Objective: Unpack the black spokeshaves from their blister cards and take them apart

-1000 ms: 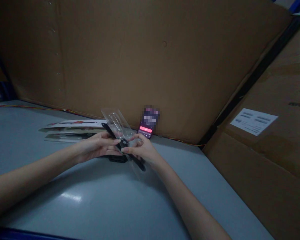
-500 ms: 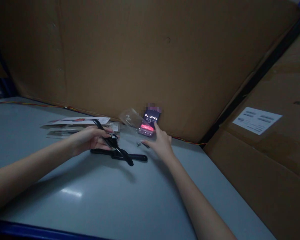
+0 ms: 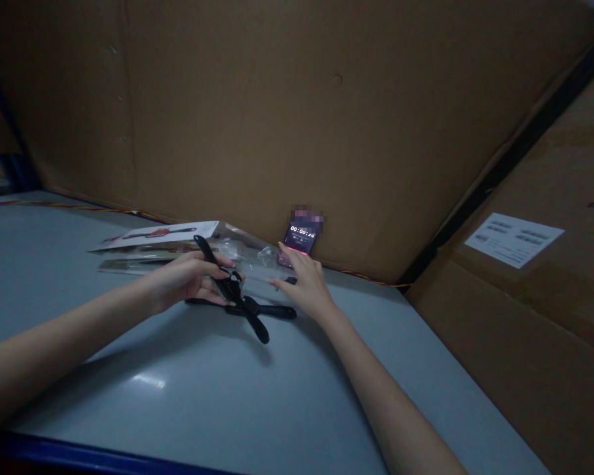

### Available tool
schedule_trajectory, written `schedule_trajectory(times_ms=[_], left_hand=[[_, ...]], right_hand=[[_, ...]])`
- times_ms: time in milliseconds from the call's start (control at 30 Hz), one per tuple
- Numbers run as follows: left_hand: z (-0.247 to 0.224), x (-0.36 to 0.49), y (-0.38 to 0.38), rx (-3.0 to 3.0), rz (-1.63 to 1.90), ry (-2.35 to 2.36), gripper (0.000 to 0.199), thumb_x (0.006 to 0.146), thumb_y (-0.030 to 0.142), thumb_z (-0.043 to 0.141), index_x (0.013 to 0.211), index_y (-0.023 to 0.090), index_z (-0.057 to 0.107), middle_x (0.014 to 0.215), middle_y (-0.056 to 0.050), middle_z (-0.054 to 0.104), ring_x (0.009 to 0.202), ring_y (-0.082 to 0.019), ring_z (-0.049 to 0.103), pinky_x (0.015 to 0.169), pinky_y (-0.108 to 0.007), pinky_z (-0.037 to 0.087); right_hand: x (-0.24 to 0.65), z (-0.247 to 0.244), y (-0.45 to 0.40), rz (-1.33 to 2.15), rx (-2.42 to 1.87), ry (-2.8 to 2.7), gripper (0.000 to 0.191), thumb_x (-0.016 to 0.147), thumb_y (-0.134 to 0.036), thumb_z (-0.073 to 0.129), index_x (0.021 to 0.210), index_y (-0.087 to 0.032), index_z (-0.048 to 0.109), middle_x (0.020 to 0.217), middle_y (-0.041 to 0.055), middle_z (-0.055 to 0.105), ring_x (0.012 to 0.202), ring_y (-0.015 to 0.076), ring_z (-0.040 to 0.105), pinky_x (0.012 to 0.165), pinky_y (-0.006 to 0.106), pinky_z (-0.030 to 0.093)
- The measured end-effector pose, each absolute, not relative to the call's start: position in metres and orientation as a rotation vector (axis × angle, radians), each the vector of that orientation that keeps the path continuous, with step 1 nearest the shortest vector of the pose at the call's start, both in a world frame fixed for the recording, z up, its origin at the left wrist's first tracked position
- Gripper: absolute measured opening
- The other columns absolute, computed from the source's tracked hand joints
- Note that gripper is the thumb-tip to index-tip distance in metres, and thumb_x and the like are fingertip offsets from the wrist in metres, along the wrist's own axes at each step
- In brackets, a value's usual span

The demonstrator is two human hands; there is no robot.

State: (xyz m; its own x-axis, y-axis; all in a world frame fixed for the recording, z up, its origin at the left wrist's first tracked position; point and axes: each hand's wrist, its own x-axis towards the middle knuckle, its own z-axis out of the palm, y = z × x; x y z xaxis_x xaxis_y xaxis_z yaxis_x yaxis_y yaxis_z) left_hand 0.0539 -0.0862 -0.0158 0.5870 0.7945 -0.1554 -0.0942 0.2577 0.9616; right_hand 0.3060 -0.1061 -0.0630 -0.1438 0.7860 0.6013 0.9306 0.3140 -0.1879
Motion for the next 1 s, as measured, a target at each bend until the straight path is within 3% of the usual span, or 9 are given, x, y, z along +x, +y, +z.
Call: schedule_trajectory(times_ms=[233,333,433,500,567,633,767,1000], left_hand=[[-0.012,0.053,-0.093,1.175,0.614,0.661,0.029,0.07,0.002,0.055,0.096,0.012,0.046,0.099,-0.02,0.067,0.071,-0.029,0.069,0.054,-0.033,0.058],[-0.016,0.053,-0.09,1.161,0.665,0.68,0.029,0.071,0.002,0.055,0.096,0.013,0.047,0.097,-0.019,0.068,0.072,-0.028,0.069,0.057,-0.033,0.058],[-0.02,0.053,-0.086,1.11,0.695,0.694,0.026,0.073,0.004,0.054,0.096,0.013,0.048,0.096,-0.017,0.068,0.073,-0.026,0.07,0.062,-0.033,0.058],[-0.023,0.052,-0.084,1.057,0.698,0.699,0.021,0.075,0.007,0.052,0.096,0.012,0.05,0.095,-0.016,0.068,0.073,-0.025,0.069,0.064,-0.033,0.058],[-0.024,0.052,-0.083,1.006,0.703,0.712,0.019,0.077,0.009,0.049,0.095,0.011,0.051,0.091,-0.015,0.067,0.072,-0.024,0.069,0.065,-0.033,0.058],[-0.025,0.052,-0.082,0.977,0.713,0.727,0.019,0.077,0.009,0.047,0.096,0.011,0.05,0.085,-0.013,0.067,0.069,-0.023,0.069,0.065,-0.033,0.058],[-0.025,0.053,-0.082,1.017,0.726,0.712,0.021,0.077,0.007,0.045,0.097,0.013,0.049,0.079,-0.01,0.066,0.065,-0.022,0.069,0.065,-0.035,0.057],[-0.023,0.053,-0.086,1.16,0.588,0.688,0.02,0.081,0.013,0.048,0.101,0.011,0.049,0.082,-0.013,0.068,0.064,-0.025,0.069,0.061,-0.036,0.057]], right_hand=[[0.288,-0.031,-0.067,-0.177,-1.404,-1.888,0.056,0.076,-0.051,0.059,0.123,-0.025,0.046,0.121,0.0067,0.059,0.108,0.0236,0.056,0.09,0.039,0.043],[0.275,-0.03,-0.04,-0.231,-1.525,-1.982,0.059,0.077,-0.054,0.055,0.127,-0.022,0.046,0.129,0.01,0.053,0.119,0.0259,0.048,0.097,0.042,0.037],[0.264,-0.031,-0.023,-0.308,-1.597,-2.082,0.058,0.08,-0.052,0.052,0.128,-0.02,0.046,0.136,0.0119,0.046,0.129,0.0274,0.037,0.106,0.048,0.022],[0.258,-0.03,-0.022,-0.326,-1.568,-2.032,0.051,0.082,-0.05,0.051,0.124,-0.021,0.05,0.133,0.0112,0.05,0.127,0.026,0.039,0.107,0.048,0.021],[0.254,-0.027,-0.029,-0.238,-1.483,-1.914,0.04,0.084,-0.046,0.049,0.114,-0.02,0.055,0.121,0.0101,0.058,0.116,0.0233,0.05,0.1,0.043,0.033],[0.25,-0.024,-0.045,-0.022,-1.369,-1.845,0.031,0.085,-0.044,0.047,0.098,-0.018,0.058,0.101,0.0076,0.064,0.093,0.0189,0.06,0.083,0.034,0.045],[0.243,-0.023,-0.09,0.255,-1.317,-2.046,0.028,0.086,-0.046,0.045,0.082,-0.019,0.053,0.067,-0.0013,0.058,0.061,0.0126,0.056,0.057,0.025,0.041],[0.231,-0.025,-0.147,-0.161,-1.389,-2.377,0.017,0.091,-0.034,0.04,0.087,-0.019,0.049,0.076,0.001,0.059,0.067,0.0132,0.051,0.06,0.025,0.033]])
